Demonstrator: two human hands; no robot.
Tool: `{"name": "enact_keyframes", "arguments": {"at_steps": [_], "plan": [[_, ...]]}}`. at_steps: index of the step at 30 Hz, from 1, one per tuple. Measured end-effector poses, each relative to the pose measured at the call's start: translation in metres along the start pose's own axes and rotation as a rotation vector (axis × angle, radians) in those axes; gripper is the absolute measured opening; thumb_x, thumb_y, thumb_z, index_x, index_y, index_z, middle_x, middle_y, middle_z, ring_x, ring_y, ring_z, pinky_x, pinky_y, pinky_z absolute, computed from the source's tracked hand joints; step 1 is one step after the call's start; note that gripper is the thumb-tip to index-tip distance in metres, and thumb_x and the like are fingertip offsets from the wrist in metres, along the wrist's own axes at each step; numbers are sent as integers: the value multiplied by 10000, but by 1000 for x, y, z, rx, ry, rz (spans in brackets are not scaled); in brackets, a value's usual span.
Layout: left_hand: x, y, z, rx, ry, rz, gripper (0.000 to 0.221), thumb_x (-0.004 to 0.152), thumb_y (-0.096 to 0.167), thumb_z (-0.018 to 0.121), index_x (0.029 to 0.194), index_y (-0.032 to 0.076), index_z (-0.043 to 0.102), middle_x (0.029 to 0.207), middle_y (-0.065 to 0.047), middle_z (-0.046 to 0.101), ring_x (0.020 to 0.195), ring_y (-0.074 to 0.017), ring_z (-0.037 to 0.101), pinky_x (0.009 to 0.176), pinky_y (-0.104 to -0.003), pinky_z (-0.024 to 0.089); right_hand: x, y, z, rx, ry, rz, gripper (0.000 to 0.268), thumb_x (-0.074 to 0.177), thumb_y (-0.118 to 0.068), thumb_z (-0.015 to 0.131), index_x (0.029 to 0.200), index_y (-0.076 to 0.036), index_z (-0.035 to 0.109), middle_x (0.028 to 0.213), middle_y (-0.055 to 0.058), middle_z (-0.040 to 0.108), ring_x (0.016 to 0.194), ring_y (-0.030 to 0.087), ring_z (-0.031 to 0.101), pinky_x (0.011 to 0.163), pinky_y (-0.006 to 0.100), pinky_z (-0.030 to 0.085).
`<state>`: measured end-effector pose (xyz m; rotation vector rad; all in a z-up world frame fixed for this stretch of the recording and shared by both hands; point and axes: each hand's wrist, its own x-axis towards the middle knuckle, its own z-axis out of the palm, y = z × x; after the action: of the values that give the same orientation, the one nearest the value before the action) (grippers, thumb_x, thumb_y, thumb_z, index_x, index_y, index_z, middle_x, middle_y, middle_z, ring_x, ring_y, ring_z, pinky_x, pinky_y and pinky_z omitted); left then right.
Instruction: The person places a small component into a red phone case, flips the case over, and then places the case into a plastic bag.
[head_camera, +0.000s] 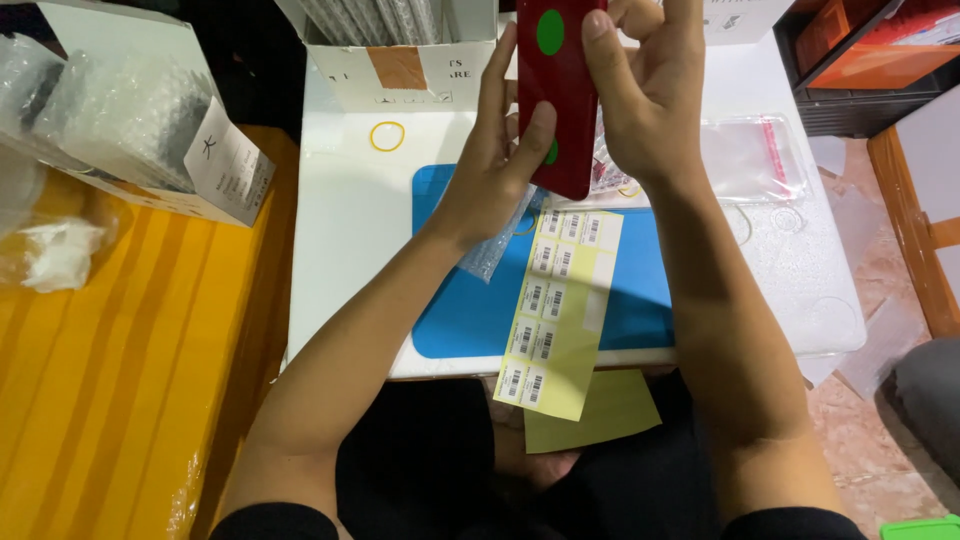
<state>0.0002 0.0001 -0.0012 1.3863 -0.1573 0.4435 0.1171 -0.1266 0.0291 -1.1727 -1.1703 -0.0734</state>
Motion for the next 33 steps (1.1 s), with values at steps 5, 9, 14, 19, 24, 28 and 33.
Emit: {"name": "enact_keyframes", "arguments": {"at_steps": [5, 9, 14, 19, 24, 28, 33], "plan": [[-2, 3, 1, 73, -133, 15, 903, 1033, 612, 540, 1652, 245, -7, 1457, -187, 535, 1404, -304, 629, 1107, -380, 598, 2, -16, 13, 22, -180, 126, 409, 1199, -167, 541, 1499, -134, 265, 1183, 154, 526, 773, 275, 734, 675, 340, 676], [7, 7, -13, -8, -29, -61, 928, 953, 652, 561, 1643, 229, 108, 1580, -180, 570, 887, -146, 603, 855, -318, 550, 6, -5, -2, 36, -286, 44, 418, 1222, -261, 434, 1551, -100, 233, 1286, 241, 593, 971, 305, 707, 833, 360, 636], [13, 1, -35, -70, 59, 275, 540, 1086, 594, 483, 1429, 180, 440, 1235, -105, 629, 840, -178, 662, 697, -301, 561, 13, 1, -18, -614, -103, -47, 266, 1066, 77, 653, 1285, -51, 575, 1031, 129, 650, 881, 233, 648, 662, 330, 515], [16, -2, -37, -110, 125, 258, 555, 1057, 595, 496, 1402, 164, 432, 1184, -128, 642, 772, -193, 647, 643, -297, 562, 6, 18, -16, -1006, -338, 423, 437, 1027, -458, 670, 1223, -69, 687, 1036, 107, 757, 830, 279, 695, 614, 435, 520], [15, -4, -37, -85, 138, 233, 599, 1053, 607, 479, 1467, 183, 392, 1192, -136, 640, 778, -185, 670, 651, -286, 576, 7, 23, -13, -924, -451, 593, 356, 951, -378, 747, 1203, -128, 725, 998, 40, 757, 824, 254, 691, 653, 419, 503], [16, 2, -33, -235, 147, 250, 503, 1044, 583, 487, 1286, 143, 471, 1139, -115, 637, 744, -191, 634, 628, -299, 569, 7, 31, -20, -693, -430, 538, 269, 994, -194, 709, 1247, -106, 739, 1088, 62, 749, 800, 196, 641, 675, 373, 496], [17, 10, -36, -258, 157, 381, 420, 1078, 537, 434, 1203, 136, 462, 1115, -133, 623, 711, -230, 602, 607, -356, 544, 10, 33, -40, -568, -320, 411, 186, 1104, -115, 582, 1214, -77, 727, 1137, 37, 725, 877, 135, 570, 734, 312, 459]]}}
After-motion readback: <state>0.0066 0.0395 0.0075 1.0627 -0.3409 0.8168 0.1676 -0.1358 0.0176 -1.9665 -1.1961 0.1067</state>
